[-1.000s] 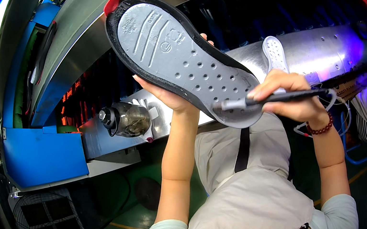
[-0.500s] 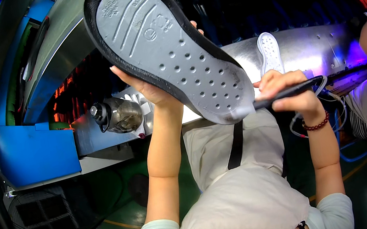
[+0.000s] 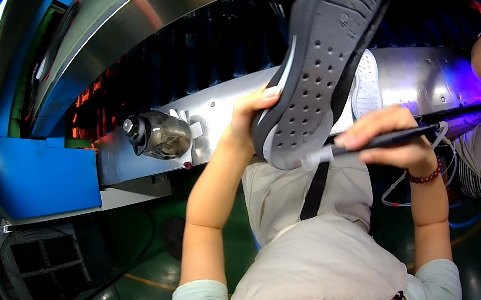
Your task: The person picks up gray shoe insoles from a conveyor belt and scrubs their surfaces with a brush. They repeatedly dip the brush into a container, apply it to the insole, and place the insole back on the belt.
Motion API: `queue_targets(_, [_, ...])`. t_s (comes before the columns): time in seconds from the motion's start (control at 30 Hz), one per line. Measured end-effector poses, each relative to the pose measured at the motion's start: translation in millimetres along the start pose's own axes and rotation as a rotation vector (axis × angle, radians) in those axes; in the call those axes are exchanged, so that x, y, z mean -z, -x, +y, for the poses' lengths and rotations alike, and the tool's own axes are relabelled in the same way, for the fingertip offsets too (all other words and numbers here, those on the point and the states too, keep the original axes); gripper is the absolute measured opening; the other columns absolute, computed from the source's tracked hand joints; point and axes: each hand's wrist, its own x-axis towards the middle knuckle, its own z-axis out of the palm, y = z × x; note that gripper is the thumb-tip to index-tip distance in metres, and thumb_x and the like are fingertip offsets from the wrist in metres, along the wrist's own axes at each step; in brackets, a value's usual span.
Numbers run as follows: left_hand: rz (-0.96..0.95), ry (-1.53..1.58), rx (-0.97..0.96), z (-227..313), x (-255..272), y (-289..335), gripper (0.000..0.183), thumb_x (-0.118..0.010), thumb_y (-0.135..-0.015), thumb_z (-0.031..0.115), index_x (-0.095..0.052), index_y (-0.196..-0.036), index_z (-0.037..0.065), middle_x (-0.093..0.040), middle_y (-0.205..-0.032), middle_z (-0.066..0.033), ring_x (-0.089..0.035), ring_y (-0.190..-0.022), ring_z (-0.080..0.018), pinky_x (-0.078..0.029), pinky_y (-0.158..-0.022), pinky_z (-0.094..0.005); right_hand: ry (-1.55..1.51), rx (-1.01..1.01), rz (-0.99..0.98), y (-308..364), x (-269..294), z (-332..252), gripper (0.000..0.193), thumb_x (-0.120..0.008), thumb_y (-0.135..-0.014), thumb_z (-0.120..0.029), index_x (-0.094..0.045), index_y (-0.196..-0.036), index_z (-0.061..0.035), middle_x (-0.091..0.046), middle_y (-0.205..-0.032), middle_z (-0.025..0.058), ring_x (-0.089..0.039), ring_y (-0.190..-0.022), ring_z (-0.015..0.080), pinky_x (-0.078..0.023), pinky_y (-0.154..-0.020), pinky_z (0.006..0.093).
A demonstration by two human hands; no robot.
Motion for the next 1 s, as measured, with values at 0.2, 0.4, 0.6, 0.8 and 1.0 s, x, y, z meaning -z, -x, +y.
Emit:
queue_targets(0.2, [0.253,-0.185,0.351,8,-19,-3,0.040,-0.053,-0.075,0.021,-0.052,-0.108,-0.003,-0.060,-0.097,-0.0168,-0.060,-0.082,-0.0201,-0.048,-0.074,-0.0283,0.229,0.091,-0.436,-10,16,-7,0.020,-0.065,-0.068,0.001,-0.061,-0.088,0.0011,-0.064,-0.089,0.0138,-0.062,-0.083,0.0265,-0.050,-0.072,0.0307])
queue_targets(0.4, [0.247,-0.235,0.419,10,-23,6,0.049,-0.056,-0.072,0.025,-0.051,-0.111,-0.003,-0.059,-0.097,-0.0166,-0.060,-0.079,-0.0193,-0.047,-0.073,-0.0293,0.348,0.124,-0.406,-19,22,-12,0.015,-0.065,-0.071,-0.005,-0.063,-0.086,-0.0032,-0.064,-0.089,0.0110,-0.063,-0.083,0.0233,-0.048,-0.070,0.0307])
queue_targets(0.6, [0.417,-0.400,0.532,14,-37,10,0.051,-0.057,-0.074,0.031,-0.051,-0.112,-0.003,-0.059,-0.097,-0.0156,-0.058,-0.081,-0.0178,-0.045,-0.074,-0.0261,0.260,0.117,-0.489,-18,27,-26,0.016,-0.062,-0.071,-0.005,-0.060,-0.086,-0.0008,-0.063,-0.089,0.0115,-0.061,-0.081,0.0263,-0.048,-0.067,0.0300])
queue_targets(0.8, [0.597,-0.445,0.514,18,-38,21,0.045,-0.062,-0.072,0.033,-0.058,-0.103,0.001,-0.060,-0.093,-0.0134,-0.057,-0.083,-0.0180,-0.043,-0.077,-0.0276,0.548,0.027,-0.524,-8,30,-23,0.016,-0.065,-0.070,-0.001,-0.062,-0.086,-0.0006,-0.065,-0.084,0.0125,-0.064,-0.078,0.0246,-0.050,-0.069,0.0294])
queue_targets(1.0, [0.593,-0.379,0.369,17,-6,35,0.039,-0.059,-0.072,0.032,-0.061,-0.098,0.004,-0.061,-0.094,-0.0115,-0.058,-0.082,-0.0179,-0.045,-0.074,-0.0268,0.338,0.046,-0.254,5,37,4,0.021,-0.066,-0.066,0.004,-0.062,-0.087,0.0002,-0.063,-0.091,0.0128,-0.062,-0.087,0.0243,-0.049,-0.074,0.0291])
